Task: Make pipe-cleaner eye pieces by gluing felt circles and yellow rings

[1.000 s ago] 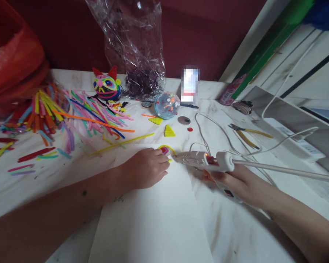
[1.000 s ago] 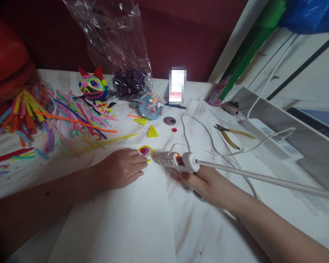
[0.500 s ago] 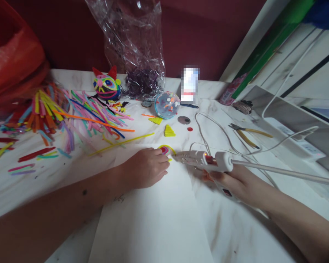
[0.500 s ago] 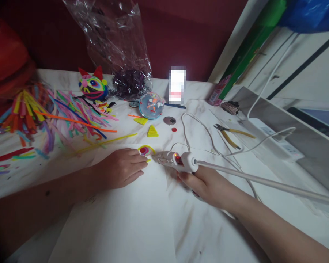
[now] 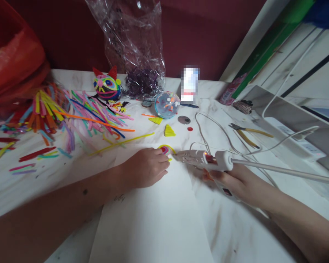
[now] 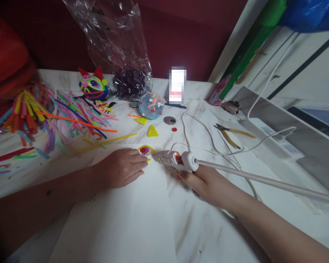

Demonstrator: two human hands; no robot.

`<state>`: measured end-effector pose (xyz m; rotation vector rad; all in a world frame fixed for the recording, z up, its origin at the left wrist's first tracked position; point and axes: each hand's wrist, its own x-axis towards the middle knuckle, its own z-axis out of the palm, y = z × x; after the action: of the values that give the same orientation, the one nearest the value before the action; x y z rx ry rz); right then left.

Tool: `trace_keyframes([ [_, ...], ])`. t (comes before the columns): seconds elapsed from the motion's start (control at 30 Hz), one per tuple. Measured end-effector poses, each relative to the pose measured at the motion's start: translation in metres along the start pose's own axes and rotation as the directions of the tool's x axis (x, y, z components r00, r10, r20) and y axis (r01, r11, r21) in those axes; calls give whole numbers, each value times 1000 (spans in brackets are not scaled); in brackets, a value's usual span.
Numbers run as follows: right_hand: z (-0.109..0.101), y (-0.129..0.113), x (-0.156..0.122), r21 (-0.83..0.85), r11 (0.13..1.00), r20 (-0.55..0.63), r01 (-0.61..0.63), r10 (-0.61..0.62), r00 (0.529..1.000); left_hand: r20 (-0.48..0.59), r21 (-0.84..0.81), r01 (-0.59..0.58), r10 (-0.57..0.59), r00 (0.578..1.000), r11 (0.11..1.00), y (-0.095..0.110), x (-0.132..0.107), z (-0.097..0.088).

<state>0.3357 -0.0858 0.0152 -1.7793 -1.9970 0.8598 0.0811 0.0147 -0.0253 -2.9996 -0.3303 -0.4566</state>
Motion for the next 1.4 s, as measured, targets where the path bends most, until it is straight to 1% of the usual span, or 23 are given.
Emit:
trace_keyframes([
  [0.2, 0, -2, -1, 45, 999, 5, -25, 25, 1000, 4, 4, -8, 8, 1000, 1000, 0, 1, -1],
  [0.3, 0, -2, -1, 38, 999, 2, -28, 28, 1000, -2, 7, -9, 9, 1000, 1000, 1, 1, -1],
  [0.5, -1, -4, -1, 32, 999, 46, -22, 21, 999, 5, 8, -4, 4, 1000, 1000, -1, 0, 0],
  [0.8, -1, -2, 0, 5, 1000, -15, 22, -22, 1000, -6, 1, -3, 3, 1000, 1000, 0, 0, 0],
  [1.0, 0, -2, -1, 7, 1000, 6, 1, -2, 1000, -5, -3, 1, -1, 1000, 1000, 0, 0, 1],
  [1.17, 0, -2, -1, 1, 1000, 22, 20, -20, 1000, -2, 5, -4, 4, 1000, 1000, -1, 0, 2],
  [1.4, 1, -1, -2, -25, 999, 12, 31, -31, 999, 5, 20, -4, 3, 1000, 1000, 0, 1, 0],
])
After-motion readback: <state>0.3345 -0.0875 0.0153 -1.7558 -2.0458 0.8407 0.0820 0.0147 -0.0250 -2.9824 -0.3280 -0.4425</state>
